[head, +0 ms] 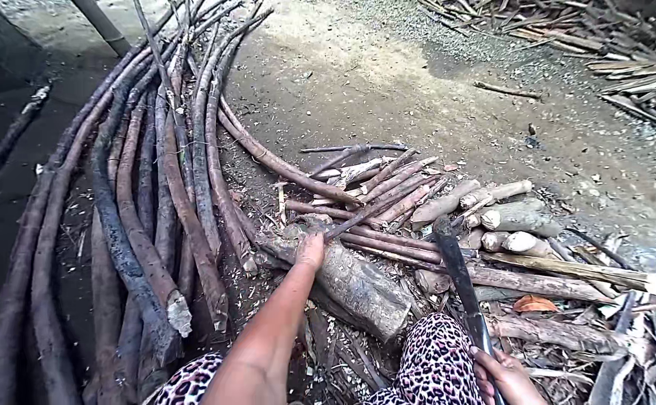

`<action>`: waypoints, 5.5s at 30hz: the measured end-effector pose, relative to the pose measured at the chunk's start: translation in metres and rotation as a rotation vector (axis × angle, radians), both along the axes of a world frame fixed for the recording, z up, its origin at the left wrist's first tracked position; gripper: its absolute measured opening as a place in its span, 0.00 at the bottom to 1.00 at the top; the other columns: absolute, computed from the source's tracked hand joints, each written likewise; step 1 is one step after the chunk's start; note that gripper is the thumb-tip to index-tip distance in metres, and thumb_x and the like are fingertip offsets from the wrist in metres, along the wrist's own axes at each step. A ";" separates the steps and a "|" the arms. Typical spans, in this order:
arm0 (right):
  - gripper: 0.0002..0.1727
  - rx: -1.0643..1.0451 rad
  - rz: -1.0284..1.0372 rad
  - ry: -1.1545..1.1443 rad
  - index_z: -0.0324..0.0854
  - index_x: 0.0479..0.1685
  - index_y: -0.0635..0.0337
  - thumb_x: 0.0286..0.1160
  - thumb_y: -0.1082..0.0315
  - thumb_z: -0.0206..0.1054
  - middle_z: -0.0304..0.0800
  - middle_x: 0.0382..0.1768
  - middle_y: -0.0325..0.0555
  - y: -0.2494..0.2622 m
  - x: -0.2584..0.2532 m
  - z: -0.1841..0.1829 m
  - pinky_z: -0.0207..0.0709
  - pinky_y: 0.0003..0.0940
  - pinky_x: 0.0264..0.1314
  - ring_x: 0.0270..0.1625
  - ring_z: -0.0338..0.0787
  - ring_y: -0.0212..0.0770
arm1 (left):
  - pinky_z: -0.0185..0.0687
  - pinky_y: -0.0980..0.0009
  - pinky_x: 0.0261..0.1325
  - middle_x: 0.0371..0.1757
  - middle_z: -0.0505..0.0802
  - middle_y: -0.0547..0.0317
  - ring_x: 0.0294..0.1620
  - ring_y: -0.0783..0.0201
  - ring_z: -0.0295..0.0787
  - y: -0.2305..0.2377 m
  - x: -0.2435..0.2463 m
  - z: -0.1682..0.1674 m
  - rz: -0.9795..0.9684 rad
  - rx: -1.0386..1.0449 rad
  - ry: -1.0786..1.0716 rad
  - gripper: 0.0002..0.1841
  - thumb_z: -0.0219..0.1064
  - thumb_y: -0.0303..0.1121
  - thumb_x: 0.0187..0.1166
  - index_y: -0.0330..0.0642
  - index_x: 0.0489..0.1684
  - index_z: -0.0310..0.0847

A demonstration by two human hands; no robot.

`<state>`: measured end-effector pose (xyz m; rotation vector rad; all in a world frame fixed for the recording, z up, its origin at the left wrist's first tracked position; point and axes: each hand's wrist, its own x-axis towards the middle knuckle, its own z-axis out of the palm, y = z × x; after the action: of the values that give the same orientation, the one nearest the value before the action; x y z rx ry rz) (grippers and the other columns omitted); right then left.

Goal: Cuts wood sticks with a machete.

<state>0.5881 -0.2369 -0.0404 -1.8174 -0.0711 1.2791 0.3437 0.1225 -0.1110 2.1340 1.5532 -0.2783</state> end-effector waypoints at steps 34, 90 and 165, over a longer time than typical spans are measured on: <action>0.14 0.911 0.577 -0.327 0.78 0.51 0.63 0.91 0.62 0.52 0.81 0.21 0.28 0.161 -0.167 0.055 0.79 0.23 0.19 0.16 0.78 0.24 | 0.86 0.69 0.49 0.53 0.77 0.55 0.43 0.65 0.83 -0.009 -0.234 0.018 1.552 0.607 -1.871 0.29 0.59 0.20 0.86 0.48 0.82 0.51; 0.16 0.846 0.476 -0.539 0.73 0.55 0.67 0.93 0.61 0.48 0.73 0.15 0.33 0.217 -0.177 0.040 0.80 0.28 0.20 0.13 0.76 0.28 | 0.85 0.63 0.37 0.10 0.76 0.70 0.17 0.67 0.79 -0.031 -0.231 -0.002 1.069 0.226 -2.204 0.33 0.30 0.54 0.94 0.56 0.15 0.71; 0.24 -0.125 1.303 -0.618 0.76 0.71 0.70 0.82 0.63 0.68 0.91 0.54 0.68 0.134 -0.168 -0.072 0.77 0.63 0.69 0.61 0.91 0.64 | 0.66 0.43 0.85 0.86 0.70 0.29 0.87 0.36 0.66 -0.038 -0.308 0.027 1.254 0.107 -0.153 0.39 0.62 0.57 0.86 0.31 0.84 0.68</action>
<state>0.4203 -0.1034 -0.1123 -2.2454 -1.7697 1.4211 0.0360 0.0847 -0.0842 0.8566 2.4503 0.3897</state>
